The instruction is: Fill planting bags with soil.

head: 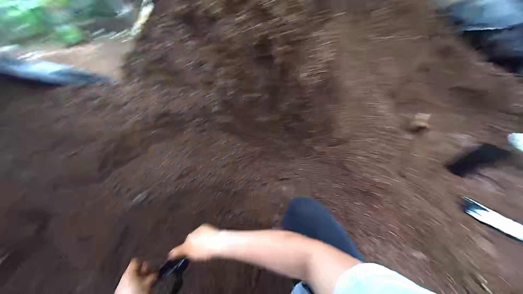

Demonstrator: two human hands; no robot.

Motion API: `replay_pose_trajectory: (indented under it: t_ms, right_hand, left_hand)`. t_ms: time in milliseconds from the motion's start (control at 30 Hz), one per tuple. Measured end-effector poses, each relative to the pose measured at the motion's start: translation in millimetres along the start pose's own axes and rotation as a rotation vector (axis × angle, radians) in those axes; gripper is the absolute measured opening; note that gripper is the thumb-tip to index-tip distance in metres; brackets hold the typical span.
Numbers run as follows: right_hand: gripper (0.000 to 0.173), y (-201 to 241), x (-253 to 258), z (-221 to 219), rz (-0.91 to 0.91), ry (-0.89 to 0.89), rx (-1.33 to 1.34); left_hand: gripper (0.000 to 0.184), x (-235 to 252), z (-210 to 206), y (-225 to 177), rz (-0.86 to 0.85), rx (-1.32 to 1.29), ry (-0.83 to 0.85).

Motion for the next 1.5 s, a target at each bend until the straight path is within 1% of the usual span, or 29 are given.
replay_pose_trajectory:
  t_ms: [67, 133, 167, 233, 267, 300, 333, 367, 400, 433, 467, 500, 533, 567, 600, 633, 667, 700, 733, 800, 900, 1000, 1100, 1167, 1233, 1333, 1400, 1467, 1500]
  right_hand:
    - [0.045, 6.8, 18.4, -3.1, 0.012, 0.131, -0.100]
    - [0.047, 10.5, 44.4, -8.2, 0.015, 0.131, -0.159]
    - [0.047, 13.2, 59.3, -13.8, 0.039, 0.148, -0.185]
    - [0.046, 13.6, 87.3, -35.0, 0.169, 0.211, -0.150]
    - [0.043, 7.4, 98.8, -50.6, 0.252, 0.219, -0.020]
    - [0.039, -3.0, 107.5, -69.4, 0.290, 0.219, 0.220]
    - [0.038, -16.3, 110.2, -92.4, 0.225, 0.231, 0.552]
    - [0.041, -32.6, 106.2, -122.5, 0.052, 0.247, 0.886]
    - [0.047, -51.2, 96.0, -158.4, -0.182, 0.278, 1.125]
    - [0.061, -68.4, 79.7, -196.3, -0.416, 0.352, 1.254]
    - [0.081, -80.2, 59.9, -232.5, -0.612, 0.457, 1.307]
    - [0.098, -86.8, 41.5, -266.3, -0.750, 0.560, 1.337]
    - [0.109, -89.6, 28.8, -297.0, -0.852, 0.603, 1.384]
    - [0.113, -89.9, 26.5, -321.1, -0.929, 0.570, 1.476]
    - [0.114, -88.2, 36.8, -335.9, -0.987, 0.450, 1.592]
    - [0.113, -85.0, 55.9, -343.3, -1.040, 0.273, 1.700]
    - [0.109, -81.2, 76.3, -345.5, -1.070, 0.087, 1.800]
    - [0.102, -77.8, 94.9, -344.3, -1.054, -0.074, 1.903]
    - [0.097, -73.8, 114.0, -340.8, -1.010, -0.193, 1.978]
    - [0.091, -67.6, 149.6, -335.6, -0.948, -0.369, 2.092]
    - [0.080, -65.8, 186.9, -334.6, -0.779, -0.500, 2.235]
    - [0.073, -67.8, 227.7, -321.3, -0.698, -0.548, 2.222]
    - [0.067, -71.8, 244.4, -302.4, -0.730, -0.546, 2.113]
    - [0.064, -71.9, 236.9, -282.8, -0.738, -0.521, 2.061]
    - [0.065, -70.9, 227.4, -257.0, -0.702, -0.450, 2.014]
    - [0.078, -56.7, 213.6, -207.1, -0.572, -0.226, 2.034]
    - [0.086, -52.2, 201.6, -187.1, -0.418, 0.016, 2.089]
    - [0.080, -42.8, 189.6, -171.3, -0.331, 0.119, 2.002]
    - [0.073, -37.2, 183.6, -163.5, -0.313, 0.097, 1.896]
  left_hand:
    - [0.048, -12.9, 12.0, 22.5, -0.118, -0.150, -0.007]
    - [0.031, -30.5, 9.8, 33.7, -0.220, -0.079, 0.002]
    - [0.032, -36.5, 7.3, 40.8, -0.195, 0.003, 0.007]
    - [0.045, -43.9, 5.0, 65.3, -0.023, 0.128, 0.042]
    - [0.049, -47.0, 3.6, 83.0, 0.067, 0.140, 0.044]
    - [0.053, -51.6, 2.6, 101.8, 0.149, 0.119, 0.045]
    - [0.059, -58.3, 1.8, 120.1, 0.220, 0.077, 0.041]
    - [0.064, -66.3, 1.6, 136.6, 0.288, 0.033, 0.026]
    - [0.068, -74.3, 1.9, 151.2, 0.345, -0.018, 0.005]
    - [0.070, -82.1, 2.7, 162.6, 0.388, -0.076, -0.020]
    - [0.070, -88.8, 3.1, 171.9, 0.411, -0.126, -0.053]
    - [0.069, -93.7, 2.8, 179.3, 0.424, -0.165, -0.084]
    - [0.069, -97.5, 1.7, 185.4, 0.434, -0.198, -0.104]
    - [0.069, -99.9, -0.3, 190.2, 0.445, -0.226, -0.118]
    - [0.068, -100.3, -2.3, 194.4, 0.453, -0.249, -0.131]
    - [0.068, -99.4, -5.1, 199.3, 0.459, -0.272, -0.142]
    - [0.067, -99.1, -9.9, 204.0, 0.462, -0.294, -0.151]
    - [0.066, -99.7, -16.5, 208.6, 0.465, -0.319, -0.148]
    - [0.066, -99.6, -22.5, 212.2, 0.467, -0.351, -0.135]
    - [0.067, -96.3, -33.1, 218.1, 0.471, -0.418, -0.088]
    - [0.068, -85.8, -52.4, 225.0, 0.493, -0.512, -0.004]
    - [0.066, -68.6, -69.6, 229.4, 0.481, -0.518, 0.070]
    - [0.067, -42.9, -83.8, 229.7, 0.483, -0.541, 0.161]
    - [0.068, -22.4, -92.0, 226.3, 0.511, -0.552, 0.209]
    - [0.067, -3.6, -98.5, 220.6, 0.536, -0.535, 0.232]
    - [0.065, 18.4, -102.8, 205.5, 0.548, -0.530, 0.243]
    - [0.058, 26.8, -101.0, 190.6, 0.522, -0.556, 0.231]
    - [0.053, 31.4, -94.8, 174.7, 0.474, -0.592, 0.217]
    - [0.053, 32.0, -92.2, 168.1, 0.443, -0.591, 0.211]
Point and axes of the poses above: each hand's wrist, its own x-axis towards the middle knuckle, its own z-axis out of the back of the hand, y = z × x, the point moved 2 cm from there along x, towards the middle knuckle, and after that the axes turned 10 degrees about z, right-handed, at the moved point
